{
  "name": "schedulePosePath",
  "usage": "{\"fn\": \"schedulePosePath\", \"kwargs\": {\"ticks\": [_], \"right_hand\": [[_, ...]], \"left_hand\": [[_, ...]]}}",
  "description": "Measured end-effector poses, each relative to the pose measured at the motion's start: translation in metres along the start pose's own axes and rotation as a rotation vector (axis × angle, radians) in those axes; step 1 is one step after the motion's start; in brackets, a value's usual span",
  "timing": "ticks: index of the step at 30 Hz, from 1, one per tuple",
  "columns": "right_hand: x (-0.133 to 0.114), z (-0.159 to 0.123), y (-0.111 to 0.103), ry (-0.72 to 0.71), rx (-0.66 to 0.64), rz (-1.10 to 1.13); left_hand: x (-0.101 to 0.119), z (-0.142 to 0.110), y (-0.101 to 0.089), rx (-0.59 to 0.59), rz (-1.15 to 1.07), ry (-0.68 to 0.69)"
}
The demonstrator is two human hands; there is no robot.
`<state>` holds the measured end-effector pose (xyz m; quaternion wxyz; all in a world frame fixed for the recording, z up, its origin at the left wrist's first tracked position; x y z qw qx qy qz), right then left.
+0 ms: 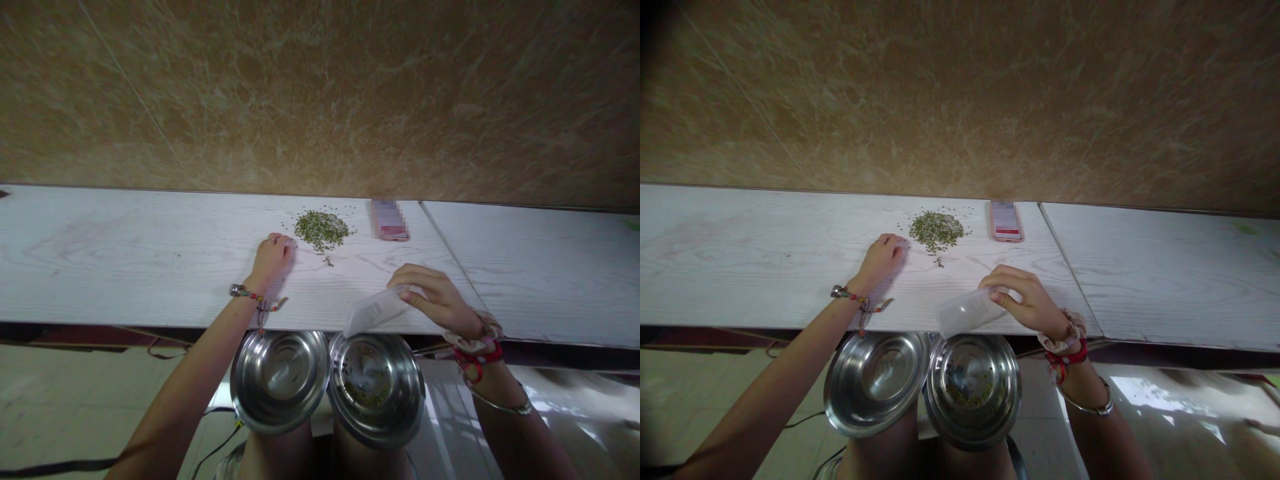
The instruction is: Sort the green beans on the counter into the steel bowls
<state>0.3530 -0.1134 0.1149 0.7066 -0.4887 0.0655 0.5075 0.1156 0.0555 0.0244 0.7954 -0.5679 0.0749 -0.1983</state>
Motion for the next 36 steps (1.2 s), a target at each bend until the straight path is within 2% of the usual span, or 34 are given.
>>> {"fn": "schedulePosePath", "kwargs": {"ticks": [8,13,18,28,34,36], "right_hand": [[0.035,0.034,-0.005,-0.023,0.309,-0.227],[0.065,0.056,0.006,-0.039,0.4,-0.256],[0.081,0.051,0.016,-0.011,0.482,-0.265],[0.073,0.04,0.016,-0.021,0.523,-0.304],[0.056,0.033,0.012,-0.17,0.56,-0.461],[0.05,0.028,0.01,-0.207,0.529,-0.532]], "left_hand": [[0.001,0.0,0.0,0.013,-0.007,-0.008],[0.002,0.0,-0.001,-0.005,-0.006,-0.015],[0.001,0.0,0.0,-0.025,-0.017,0.003],[-0.003,0.0,0.003,0.0,-0.044,-0.02],[-0.003,0.001,0.001,-0.025,-0.065,-0.003],[-0.001,0.001,-0.001,-0.039,-0.062,-0.006]]}}
Point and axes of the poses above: each hand's wrist, its own z-axis towards the middle knuckle, its own y-axis out of the palm, x = y × z, the point moved 6 cm from there along z, towards the middle knuckle, and after that the axes turned 5 degrees about z, right-handed, at the moved point
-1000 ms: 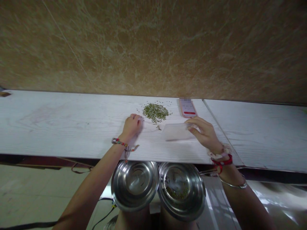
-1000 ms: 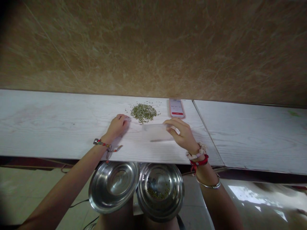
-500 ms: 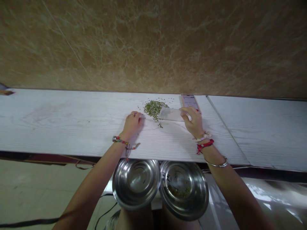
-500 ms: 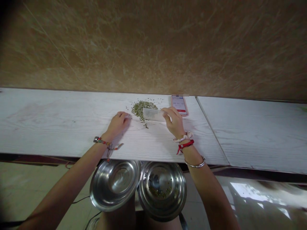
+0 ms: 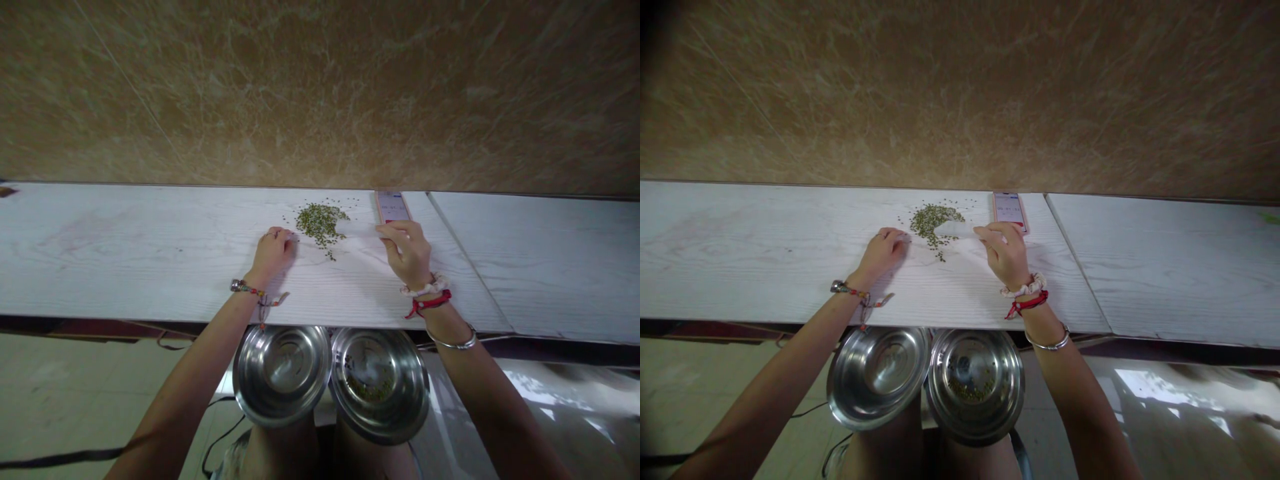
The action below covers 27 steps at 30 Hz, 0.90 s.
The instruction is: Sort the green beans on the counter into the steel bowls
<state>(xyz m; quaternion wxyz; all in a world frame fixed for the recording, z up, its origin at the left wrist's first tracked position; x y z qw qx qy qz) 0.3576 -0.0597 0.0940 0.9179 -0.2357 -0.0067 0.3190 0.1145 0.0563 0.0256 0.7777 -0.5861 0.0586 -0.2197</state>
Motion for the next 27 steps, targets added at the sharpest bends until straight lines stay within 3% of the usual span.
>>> {"fn": "schedulePosePath", "kwargs": {"ticks": [8,15,18,21,24,27], "right_hand": [[-0.015,-0.039,-0.035,-0.175,-0.248,-0.148],[-0.016,-0.061,-0.027,-0.129,-0.6,-0.107],[-0.028,-0.06,-0.029,-0.02,-0.678,0.011],[-0.055,-0.061,-0.032,0.077,-0.727,0.205],[-0.093,-0.077,-0.021,0.069,-0.978,0.413],[-0.116,-0.099,-0.007,0.03,-1.25,0.422]], "left_hand": [[0.019,-0.007,-0.016,-0.09,0.219,-0.052],[0.031,-0.016,-0.032,-0.092,0.315,-0.015],[0.046,-0.025,-0.041,-0.066,0.158,0.185],[0.077,-0.046,-0.051,-0.141,-0.116,0.58],[0.098,-0.071,-0.057,-0.244,-0.225,0.779],[0.11,-0.091,-0.055,-0.337,-0.237,0.869]]}}
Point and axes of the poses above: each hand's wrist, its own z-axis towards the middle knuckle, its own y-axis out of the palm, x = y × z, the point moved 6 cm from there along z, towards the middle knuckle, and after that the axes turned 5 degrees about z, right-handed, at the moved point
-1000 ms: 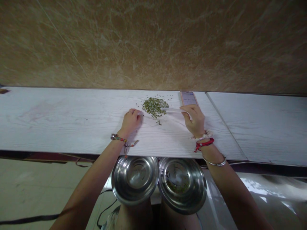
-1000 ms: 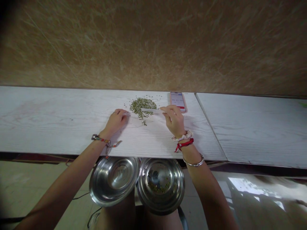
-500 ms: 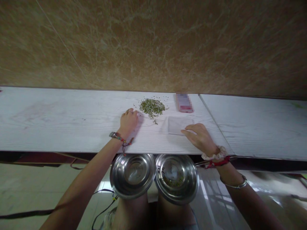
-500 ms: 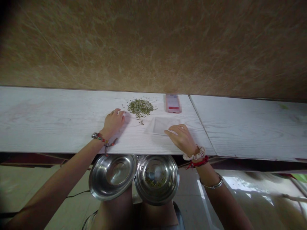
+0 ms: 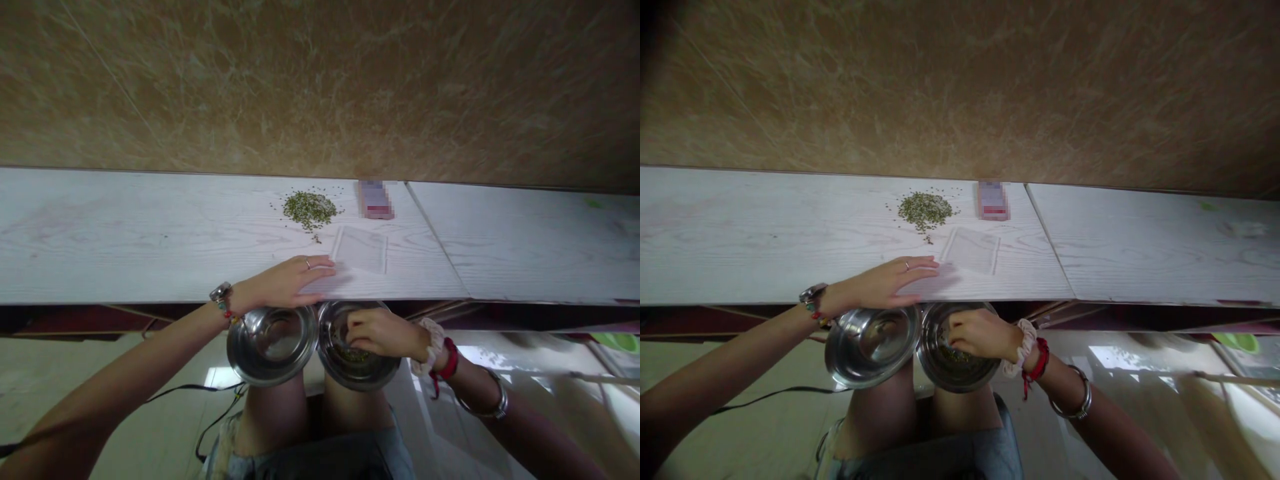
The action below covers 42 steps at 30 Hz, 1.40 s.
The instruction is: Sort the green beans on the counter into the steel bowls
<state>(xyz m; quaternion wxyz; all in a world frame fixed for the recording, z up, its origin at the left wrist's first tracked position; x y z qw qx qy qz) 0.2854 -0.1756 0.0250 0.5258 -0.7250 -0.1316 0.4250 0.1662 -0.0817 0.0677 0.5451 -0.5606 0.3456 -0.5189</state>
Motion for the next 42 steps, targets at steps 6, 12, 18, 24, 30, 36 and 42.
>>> {"fn": "schedulePosePath", "kwargs": {"ticks": [6,12,18,24,30,36,42], "right_hand": [[0.002,0.007,0.022,0.068,-0.192,-0.075],[0.001,0.012,0.027,0.06,-0.238,-0.197],[0.002,0.015,0.035,-0.008,-0.228,-0.266],[0.002,0.014,0.043,-0.098,-0.223,-0.353],[-0.003,0.015,0.042,-0.071,-0.155,-0.42],[-0.004,0.018,-0.018,0.03,-0.102,-0.274],[0.026,0.058,-0.097,0.132,0.122,-0.167]], "left_hand": [[0.014,-0.007,0.024,-0.149,0.055,0.056],[0.011,-0.01,0.028,-0.162,0.087,0.027],[0.009,-0.011,0.031,-0.148,0.101,0.03],[0.002,-0.013,0.032,-0.116,0.081,0.025],[0.002,-0.013,0.031,-0.102,0.045,0.004],[-0.011,-0.014,0.021,-0.054,0.025,-0.046],[-0.061,-0.012,0.006,0.028,0.076,-0.152]]}}
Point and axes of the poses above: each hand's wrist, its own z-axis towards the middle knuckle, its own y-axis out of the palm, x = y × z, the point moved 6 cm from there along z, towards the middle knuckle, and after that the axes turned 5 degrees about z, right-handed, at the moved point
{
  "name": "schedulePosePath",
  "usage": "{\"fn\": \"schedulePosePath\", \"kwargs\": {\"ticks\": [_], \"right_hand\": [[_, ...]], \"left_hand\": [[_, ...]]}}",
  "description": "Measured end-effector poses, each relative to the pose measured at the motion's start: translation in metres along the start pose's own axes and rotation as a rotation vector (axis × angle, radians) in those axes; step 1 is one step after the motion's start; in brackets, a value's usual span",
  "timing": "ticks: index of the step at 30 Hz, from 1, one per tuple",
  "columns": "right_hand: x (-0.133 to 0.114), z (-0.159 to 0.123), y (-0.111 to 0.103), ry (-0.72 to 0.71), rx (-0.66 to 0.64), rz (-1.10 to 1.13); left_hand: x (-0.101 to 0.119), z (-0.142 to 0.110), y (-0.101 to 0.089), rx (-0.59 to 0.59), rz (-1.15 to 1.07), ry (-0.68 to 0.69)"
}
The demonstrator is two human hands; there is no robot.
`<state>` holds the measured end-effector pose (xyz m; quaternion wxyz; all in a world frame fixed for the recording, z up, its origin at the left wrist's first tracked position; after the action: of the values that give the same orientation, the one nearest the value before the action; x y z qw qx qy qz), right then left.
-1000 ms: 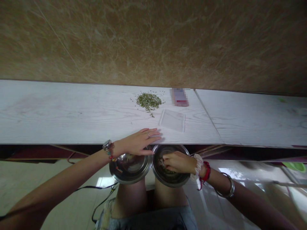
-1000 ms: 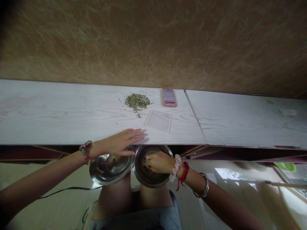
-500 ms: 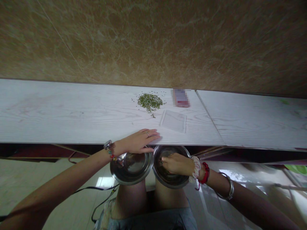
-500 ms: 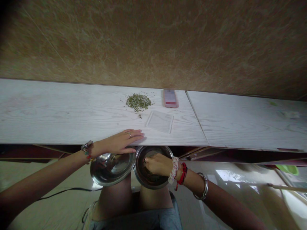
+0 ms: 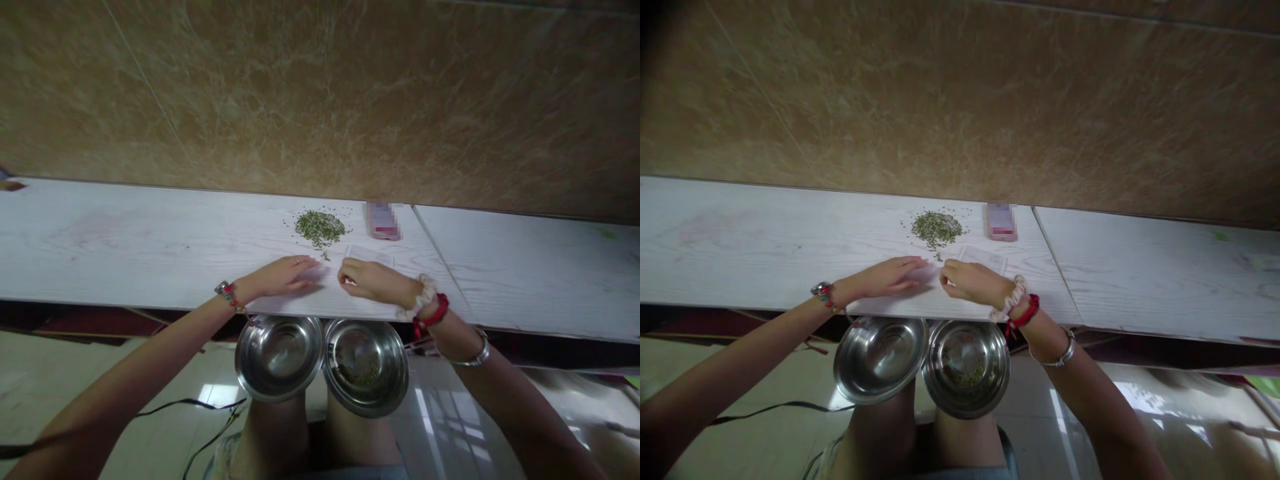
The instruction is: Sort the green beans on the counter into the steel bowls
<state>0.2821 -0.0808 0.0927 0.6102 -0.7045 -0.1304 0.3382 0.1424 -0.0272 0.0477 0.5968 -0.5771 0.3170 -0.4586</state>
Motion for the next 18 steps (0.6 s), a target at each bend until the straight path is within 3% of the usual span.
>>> {"fn": "schedulePosePath", "kwargs": {"ticks": [4,8,14,18], "right_hand": [[0.032,0.043,0.0,0.094,-0.029,0.019],[0.047,0.064,0.007,0.1,-0.035,0.017],[0.058,0.066,0.007,0.116,-0.001,0.011],[0.065,0.045,0.003,0.151,0.077,0.003]], "left_hand": [[-0.039,0.007,0.002,0.009,0.017,-0.111],[-0.063,0.013,0.005,0.081,0.019,-0.191],[-0.071,0.021,0.014,0.172,0.004,-0.238],[-0.07,0.02,0.017,0.226,0.018,-0.253]]}}
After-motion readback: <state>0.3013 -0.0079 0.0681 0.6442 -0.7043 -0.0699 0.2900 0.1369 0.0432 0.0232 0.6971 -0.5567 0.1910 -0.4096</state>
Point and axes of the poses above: each hand's wrist, its own z-axis towards the middle knuckle, its own y-axis out of the palm, x = y × z, the point moved 6 cm from there along z, towards the middle knuckle, and after that the axes turned 5 degrees about z, right-handed, at the moved point
